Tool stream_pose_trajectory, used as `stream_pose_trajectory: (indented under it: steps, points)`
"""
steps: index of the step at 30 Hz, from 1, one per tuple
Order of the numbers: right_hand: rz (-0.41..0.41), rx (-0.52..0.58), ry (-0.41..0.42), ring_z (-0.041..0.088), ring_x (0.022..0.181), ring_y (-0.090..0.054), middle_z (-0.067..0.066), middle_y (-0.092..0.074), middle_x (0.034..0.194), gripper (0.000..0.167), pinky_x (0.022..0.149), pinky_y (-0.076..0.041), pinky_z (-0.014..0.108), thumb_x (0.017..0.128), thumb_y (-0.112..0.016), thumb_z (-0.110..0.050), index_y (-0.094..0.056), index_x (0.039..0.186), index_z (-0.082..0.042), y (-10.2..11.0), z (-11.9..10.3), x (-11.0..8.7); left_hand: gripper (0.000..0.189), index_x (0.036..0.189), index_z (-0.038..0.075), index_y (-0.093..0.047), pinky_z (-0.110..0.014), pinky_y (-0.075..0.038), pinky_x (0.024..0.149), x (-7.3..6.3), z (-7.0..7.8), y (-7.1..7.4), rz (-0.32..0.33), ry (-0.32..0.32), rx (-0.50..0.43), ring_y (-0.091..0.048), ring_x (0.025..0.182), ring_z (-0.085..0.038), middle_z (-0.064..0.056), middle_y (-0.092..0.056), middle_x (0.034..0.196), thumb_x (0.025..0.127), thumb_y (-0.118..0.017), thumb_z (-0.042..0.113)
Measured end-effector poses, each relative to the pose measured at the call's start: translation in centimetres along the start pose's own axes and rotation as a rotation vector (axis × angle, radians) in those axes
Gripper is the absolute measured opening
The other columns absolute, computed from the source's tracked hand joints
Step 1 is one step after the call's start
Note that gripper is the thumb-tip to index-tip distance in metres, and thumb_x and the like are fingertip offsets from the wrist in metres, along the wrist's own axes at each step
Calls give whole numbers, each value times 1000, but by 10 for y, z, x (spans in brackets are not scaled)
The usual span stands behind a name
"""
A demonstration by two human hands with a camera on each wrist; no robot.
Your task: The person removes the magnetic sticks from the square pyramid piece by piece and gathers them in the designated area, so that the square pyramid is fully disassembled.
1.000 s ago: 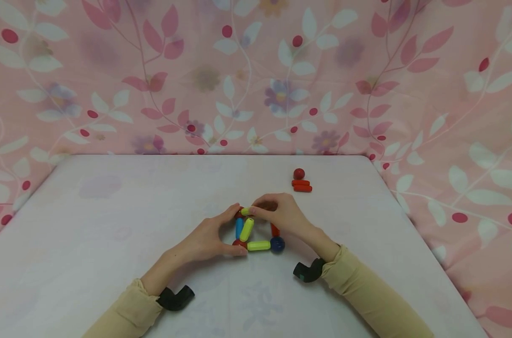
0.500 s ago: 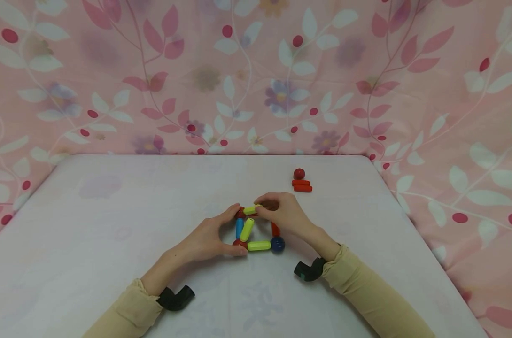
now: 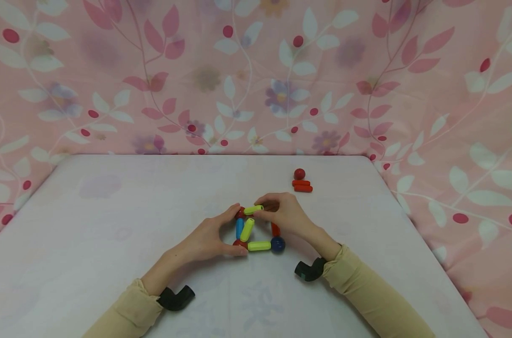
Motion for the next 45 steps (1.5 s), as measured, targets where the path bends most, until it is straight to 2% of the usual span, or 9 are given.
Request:
stream_pose_trajectory:
  steps: [15, 24, 32, 40, 45]
  points:
    - [-5, -4, -39, 13, 81, -68, 2, -74, 99, 20, 72, -59, 25, 89, -76, -11, -74, 108, -10, 2, 3, 0, 109, 159, 17, -27, -55, -31, 118, 1, -1, -1, -2, 16, 4, -28, 151, -24, 1, -32, 162, 74, -84, 53]
    - [0, 3, -62, 14, 87, -70, 0, -74, 103, 19, 76, -60, 27, 90, -75, -13, -73, 109, -13, 6, 8, 1, 110, 159, 17, -27, -54, -31, 118, 2, -1, -2, -5, 9, 3, -28, 151, -23, 2, -31, 163, 73, -85, 54]
    - [68, 36, -99, 19, 98, -71, 1, -73, 107, 20, 88, -58, 37, 90, -75, -19, -74, 110, -16, 37, 13, 0, 109, 159, 18, -27, -55, -31, 117, 3, 0, -4, -10, 27, 12, -28, 151, -24, 2, -32, 162, 74, -85, 53]
    - [142, 98, -138, 19, 94, -69, 9, -71, 109, 28, 83, -57, 26, 89, -77, -19, -74, 114, -9, 74, 22, -6, 108, 159, 19, -27, -54, -32, 117, 1, -1, -2, -10, 30, 16, -27, 151, -23, 2, -31, 163, 74, -85, 52]
    - [188, 153, -204, 20, 102, -68, 13, -70, 116, 37, 95, -52, 32, 91, -75, -24, -69, 122, -6, 99, 35, -7, 109, 159, 20, -27, -53, -31, 118, 1, -3, -2, -5, 34, 22, -27, 151, -23, 2, -31, 163, 73, -84, 55]
Point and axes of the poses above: each hand's wrist, its own x-axis towards the middle knuckle, its own y-axis out of the back of the hand, z = x × y, the point moved 4 cm from there along x, towards the middle knuckle
